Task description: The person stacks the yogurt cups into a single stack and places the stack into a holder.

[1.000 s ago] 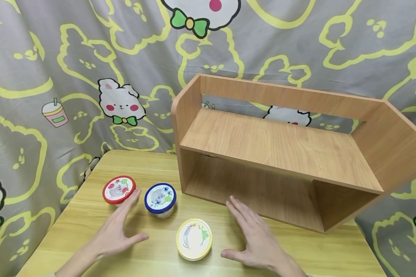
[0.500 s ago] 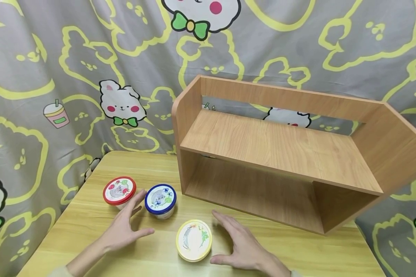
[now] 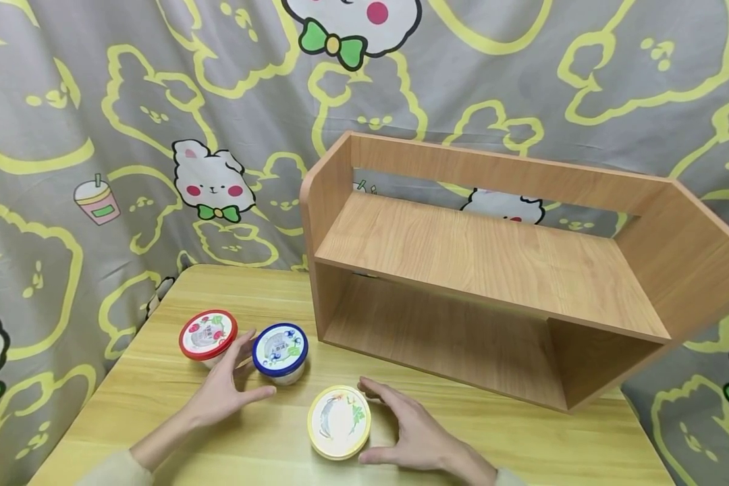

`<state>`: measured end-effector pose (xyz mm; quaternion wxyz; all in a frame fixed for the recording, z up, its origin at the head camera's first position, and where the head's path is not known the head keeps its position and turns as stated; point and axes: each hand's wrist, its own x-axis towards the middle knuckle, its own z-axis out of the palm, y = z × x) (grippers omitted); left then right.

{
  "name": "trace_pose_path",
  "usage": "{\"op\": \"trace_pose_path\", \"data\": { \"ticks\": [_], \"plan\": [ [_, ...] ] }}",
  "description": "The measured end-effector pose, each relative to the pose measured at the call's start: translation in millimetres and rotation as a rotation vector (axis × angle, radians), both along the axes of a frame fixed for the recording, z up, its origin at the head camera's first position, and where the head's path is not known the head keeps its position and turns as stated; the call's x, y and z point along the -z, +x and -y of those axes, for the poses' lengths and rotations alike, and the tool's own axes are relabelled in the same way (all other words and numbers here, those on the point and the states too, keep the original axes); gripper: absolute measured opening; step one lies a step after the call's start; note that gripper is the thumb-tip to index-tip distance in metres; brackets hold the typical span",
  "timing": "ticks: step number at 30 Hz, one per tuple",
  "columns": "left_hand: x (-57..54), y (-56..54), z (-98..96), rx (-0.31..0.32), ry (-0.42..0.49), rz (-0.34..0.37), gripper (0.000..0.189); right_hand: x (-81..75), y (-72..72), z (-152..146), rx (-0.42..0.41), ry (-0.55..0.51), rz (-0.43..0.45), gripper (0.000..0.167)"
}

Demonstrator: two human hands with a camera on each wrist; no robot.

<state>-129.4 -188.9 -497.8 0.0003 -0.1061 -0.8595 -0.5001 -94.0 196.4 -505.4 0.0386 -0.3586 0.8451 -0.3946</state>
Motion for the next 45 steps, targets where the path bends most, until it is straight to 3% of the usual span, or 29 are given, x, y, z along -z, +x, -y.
{"op": "trace_pose_path", "data": {
  "ticks": [12,26,33,45],
  "plan": [
    [4.3,-7.1,-6.2,-0.053,0.048,0.088,0.115,3.3,0.9,3,-0.030,-0.039,0.036,0.102],
    [0.1,-9.3,-10.0,-0.061,0.136,0.130,0.105,4.7,0.4,7,-0.038,-0.084,0.046,0.100],
    [0.2,-11.6,-10.6,-0.070,0.148,0.149,0.104,3.4,1.9,11,-0.006,-0.084,0.130,0.099],
    [-1.3,-11.6,-10.4,-0.068,0.149,0.143,0.098,7.6,0.0,10,-0.026,-0.112,0.123,0.094]
  ]
}}
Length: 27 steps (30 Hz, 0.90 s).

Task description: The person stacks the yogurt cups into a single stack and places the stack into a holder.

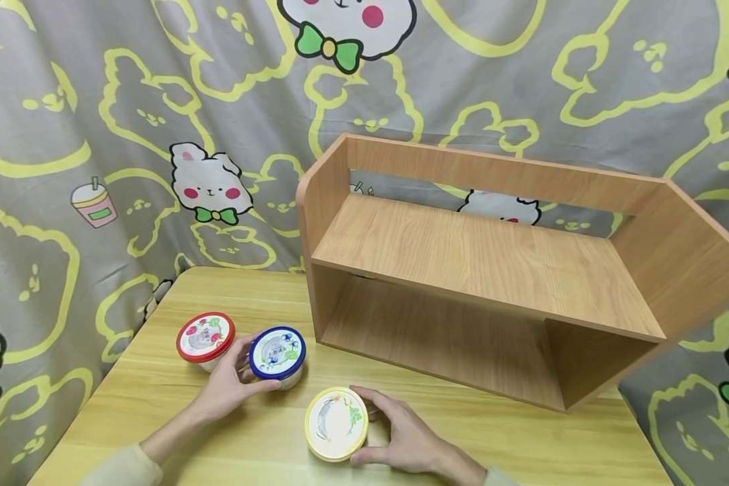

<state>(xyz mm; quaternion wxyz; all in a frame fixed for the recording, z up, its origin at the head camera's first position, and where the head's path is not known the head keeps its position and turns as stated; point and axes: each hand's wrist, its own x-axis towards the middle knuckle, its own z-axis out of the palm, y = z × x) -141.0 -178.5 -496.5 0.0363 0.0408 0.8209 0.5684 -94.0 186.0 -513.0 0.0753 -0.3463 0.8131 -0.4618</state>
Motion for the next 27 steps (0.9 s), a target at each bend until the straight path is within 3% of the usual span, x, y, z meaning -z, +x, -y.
{"op": "trace_pose_path", "data": {
  "ticks": [6,18,27],
  "plan": [
    [-7.0,3.3,1.0,-0.002,-0.018,-0.009,0.096,-1.2,-0.1,1,0.017,0.020,0.026,0.094],
    [-32.3,14.7,0.4,0.023,-0.043,-0.060,0.095,1.2,-0.9,1,0.004,-0.002,-0.001,0.092],
    [-46.8,23.3,-1.6,0.075,-0.040,-0.116,0.092,0.6,-0.7,0,0.005,-0.003,0.001,0.092]
  ]
}}
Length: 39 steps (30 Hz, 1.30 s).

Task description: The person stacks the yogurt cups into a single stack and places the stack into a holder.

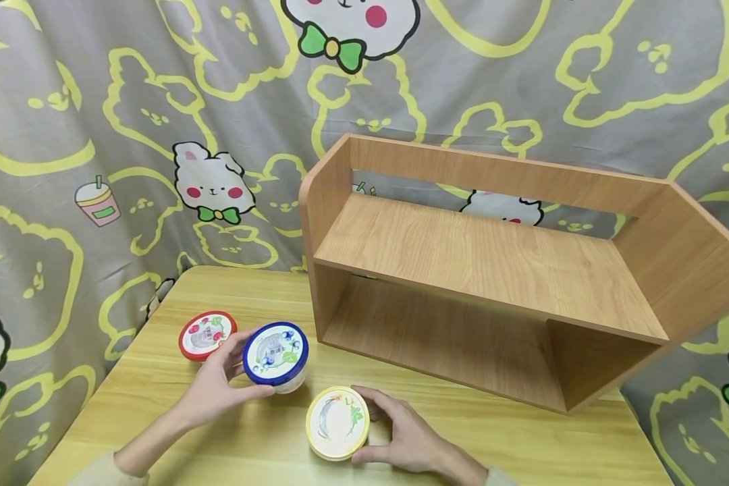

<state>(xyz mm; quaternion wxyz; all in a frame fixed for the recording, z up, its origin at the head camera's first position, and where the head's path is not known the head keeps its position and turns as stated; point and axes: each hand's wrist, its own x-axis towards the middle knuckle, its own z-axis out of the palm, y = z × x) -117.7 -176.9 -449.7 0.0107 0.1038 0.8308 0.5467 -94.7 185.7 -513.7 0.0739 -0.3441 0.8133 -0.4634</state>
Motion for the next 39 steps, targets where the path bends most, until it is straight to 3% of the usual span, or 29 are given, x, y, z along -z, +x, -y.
{"op": "trace_pose_path", "data": {
  "ticks": [17,39],
  "plan": [
    [-17.1,9.5,-8.2,0.079,0.014,-0.020,0.095,3.4,-0.2,-1,-0.013,-0.010,-0.006,0.093],
    [-22.3,22.0,-35.1,0.264,0.079,-0.070,0.092,1.9,-0.6,0,-0.003,-0.007,-0.003,0.091]
  ]
}}
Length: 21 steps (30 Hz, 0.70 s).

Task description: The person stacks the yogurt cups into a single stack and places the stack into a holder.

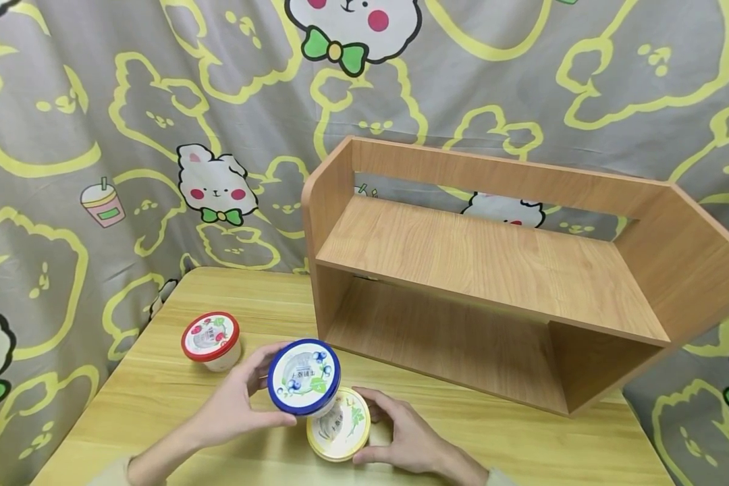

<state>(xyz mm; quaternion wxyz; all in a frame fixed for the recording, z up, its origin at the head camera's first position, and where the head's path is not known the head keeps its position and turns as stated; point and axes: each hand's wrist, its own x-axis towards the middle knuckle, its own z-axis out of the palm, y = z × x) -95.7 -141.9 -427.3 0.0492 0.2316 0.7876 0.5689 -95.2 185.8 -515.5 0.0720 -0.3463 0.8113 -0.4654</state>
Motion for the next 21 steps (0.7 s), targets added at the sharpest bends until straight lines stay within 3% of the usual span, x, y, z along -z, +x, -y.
{"op": "trace_pose_path", "data": {
  "ticks": [9,21],
  "plan": [
    [2.6,1.2,-11.9,0.059,0.040,0.027,0.092,1.5,-1.0,-1,-0.005,0.000,-0.012,0.090],
    [9.9,1.0,-21.9,0.114,0.024,0.047,0.093,2.6,-2.4,0,-0.010,-0.002,-0.042,0.087]
  ]
}}
